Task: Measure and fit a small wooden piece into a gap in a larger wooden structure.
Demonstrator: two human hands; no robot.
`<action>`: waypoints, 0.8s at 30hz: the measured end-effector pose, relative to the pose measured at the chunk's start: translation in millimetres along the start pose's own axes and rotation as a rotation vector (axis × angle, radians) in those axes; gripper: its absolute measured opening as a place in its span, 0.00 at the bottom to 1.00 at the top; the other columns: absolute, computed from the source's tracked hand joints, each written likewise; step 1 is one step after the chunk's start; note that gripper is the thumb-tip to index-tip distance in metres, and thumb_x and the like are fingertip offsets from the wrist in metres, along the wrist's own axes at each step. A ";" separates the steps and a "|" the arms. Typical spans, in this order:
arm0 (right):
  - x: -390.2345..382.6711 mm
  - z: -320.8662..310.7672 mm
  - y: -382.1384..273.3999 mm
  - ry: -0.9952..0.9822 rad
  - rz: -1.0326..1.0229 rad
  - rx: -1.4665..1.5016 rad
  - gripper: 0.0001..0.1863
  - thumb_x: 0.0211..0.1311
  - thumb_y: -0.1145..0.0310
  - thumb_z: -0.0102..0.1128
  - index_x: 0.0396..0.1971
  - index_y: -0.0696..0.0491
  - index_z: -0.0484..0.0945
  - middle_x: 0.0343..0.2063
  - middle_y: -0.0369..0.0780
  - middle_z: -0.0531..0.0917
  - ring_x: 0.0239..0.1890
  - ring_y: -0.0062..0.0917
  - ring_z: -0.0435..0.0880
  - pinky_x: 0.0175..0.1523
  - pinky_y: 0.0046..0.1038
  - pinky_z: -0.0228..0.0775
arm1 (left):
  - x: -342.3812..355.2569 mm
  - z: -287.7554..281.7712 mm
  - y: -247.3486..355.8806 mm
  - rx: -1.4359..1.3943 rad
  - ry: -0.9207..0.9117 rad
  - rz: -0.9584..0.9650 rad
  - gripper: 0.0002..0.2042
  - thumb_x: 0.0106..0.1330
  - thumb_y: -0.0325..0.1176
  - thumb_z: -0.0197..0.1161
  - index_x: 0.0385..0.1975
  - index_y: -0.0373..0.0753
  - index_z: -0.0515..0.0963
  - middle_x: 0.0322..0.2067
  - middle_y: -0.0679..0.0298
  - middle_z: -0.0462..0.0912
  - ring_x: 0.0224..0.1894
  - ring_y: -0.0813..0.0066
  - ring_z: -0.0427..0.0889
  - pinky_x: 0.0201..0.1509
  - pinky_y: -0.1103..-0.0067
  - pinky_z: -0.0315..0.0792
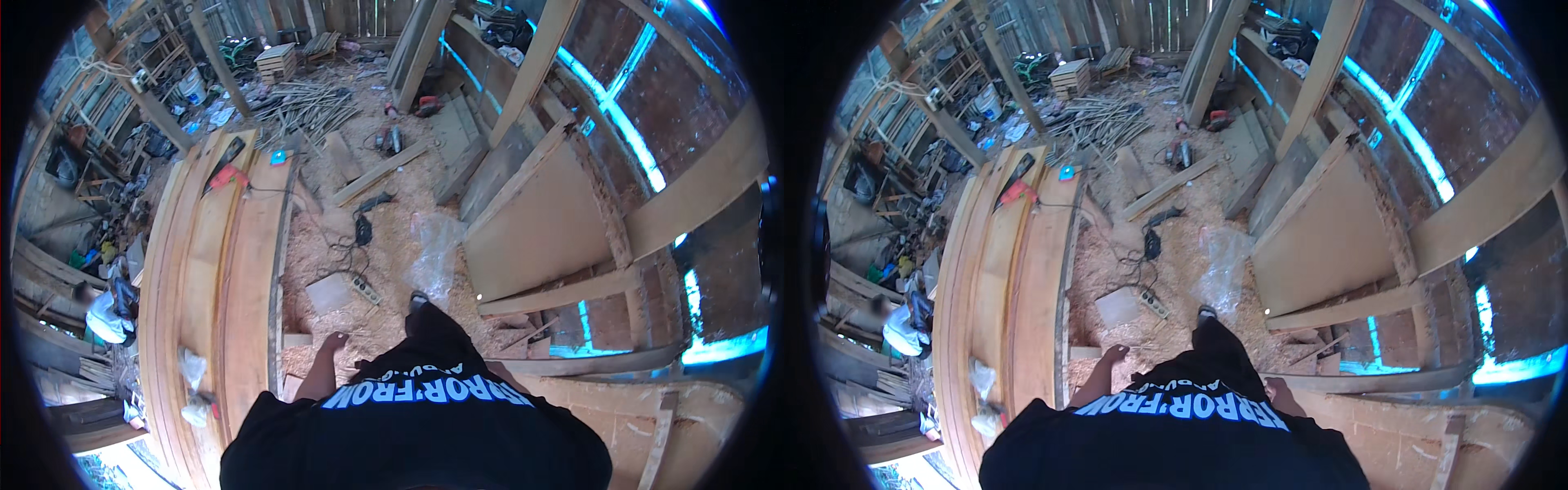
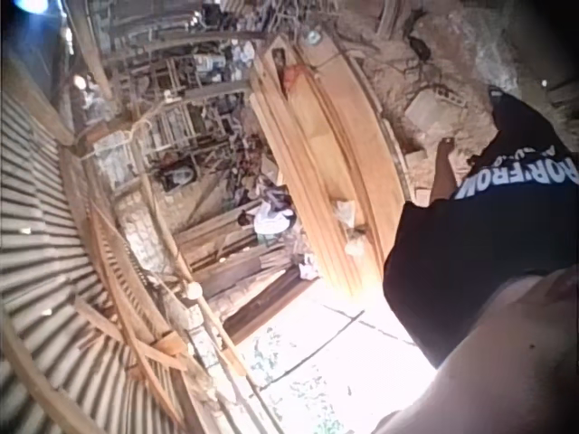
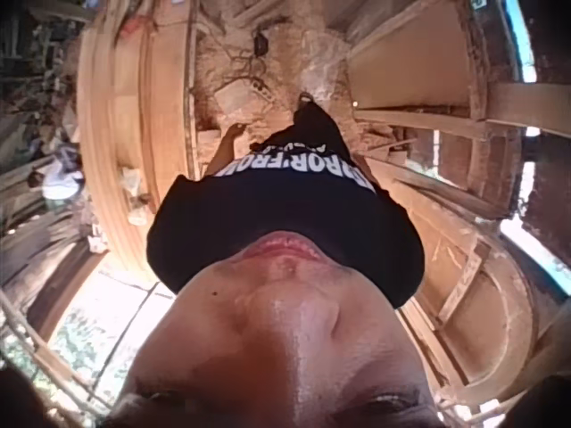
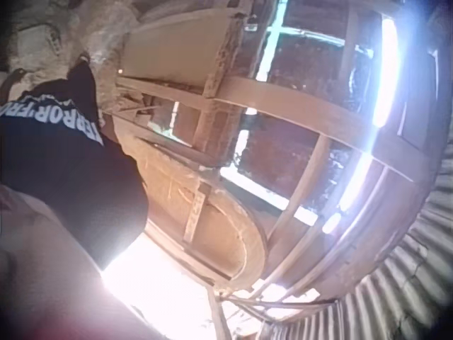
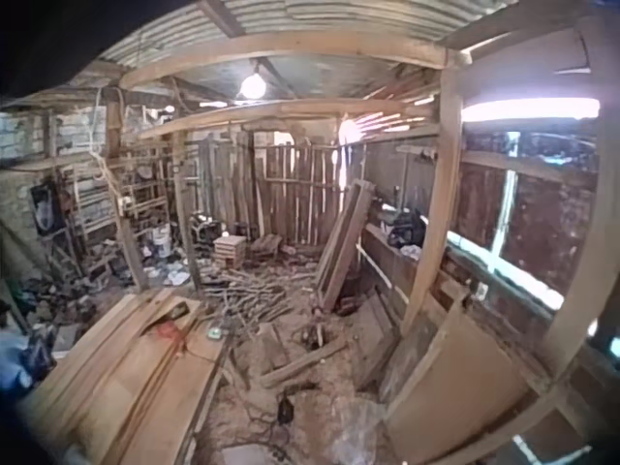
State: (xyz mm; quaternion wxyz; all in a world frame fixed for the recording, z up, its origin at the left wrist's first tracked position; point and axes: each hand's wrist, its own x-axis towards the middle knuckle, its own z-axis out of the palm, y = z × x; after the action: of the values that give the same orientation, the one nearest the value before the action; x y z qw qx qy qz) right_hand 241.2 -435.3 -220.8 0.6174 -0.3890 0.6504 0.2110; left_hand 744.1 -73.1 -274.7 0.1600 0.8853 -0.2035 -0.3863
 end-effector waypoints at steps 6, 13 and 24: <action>26.9 -34.1 -128.3 0.093 -0.046 0.114 0.16 0.70 0.54 0.59 0.46 0.51 0.80 0.29 0.39 0.80 0.29 0.31 0.78 0.36 0.39 0.73 | 75.4 -59.2 78.4 0.091 -0.190 0.209 0.25 0.71 0.53 0.57 0.56 0.39 0.81 0.49 0.48 0.86 0.55 0.49 0.83 0.60 0.62 0.75; 81.5 -35.8 -329.8 0.052 -0.366 -0.330 0.16 0.71 0.56 0.57 0.50 0.50 0.77 0.36 0.37 0.79 0.33 0.27 0.79 0.39 0.40 0.77 | 98.7 -107.7 109.9 -0.196 -0.002 -0.061 0.34 0.70 0.58 0.56 0.64 0.34 0.72 0.63 0.43 0.75 0.67 0.48 0.72 0.70 0.64 0.67; 110.4 15.2 -522.0 0.123 -0.729 -0.204 0.15 0.71 0.62 0.58 0.42 0.60 0.82 0.29 0.40 0.84 0.33 0.27 0.85 0.40 0.29 0.80 | 102.4 -167.2 114.3 -0.425 -0.295 -0.162 0.23 0.67 0.48 0.64 0.56 0.39 0.81 0.53 0.52 0.84 0.58 0.57 0.82 0.63 0.64 0.73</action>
State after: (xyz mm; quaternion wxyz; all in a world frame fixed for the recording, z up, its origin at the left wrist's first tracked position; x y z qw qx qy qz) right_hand 658.3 -768.4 -222.5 0.5697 -0.6663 0.4809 0.0174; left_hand 905.7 -200.5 -179.0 0.2796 0.7792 -0.0674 -0.5569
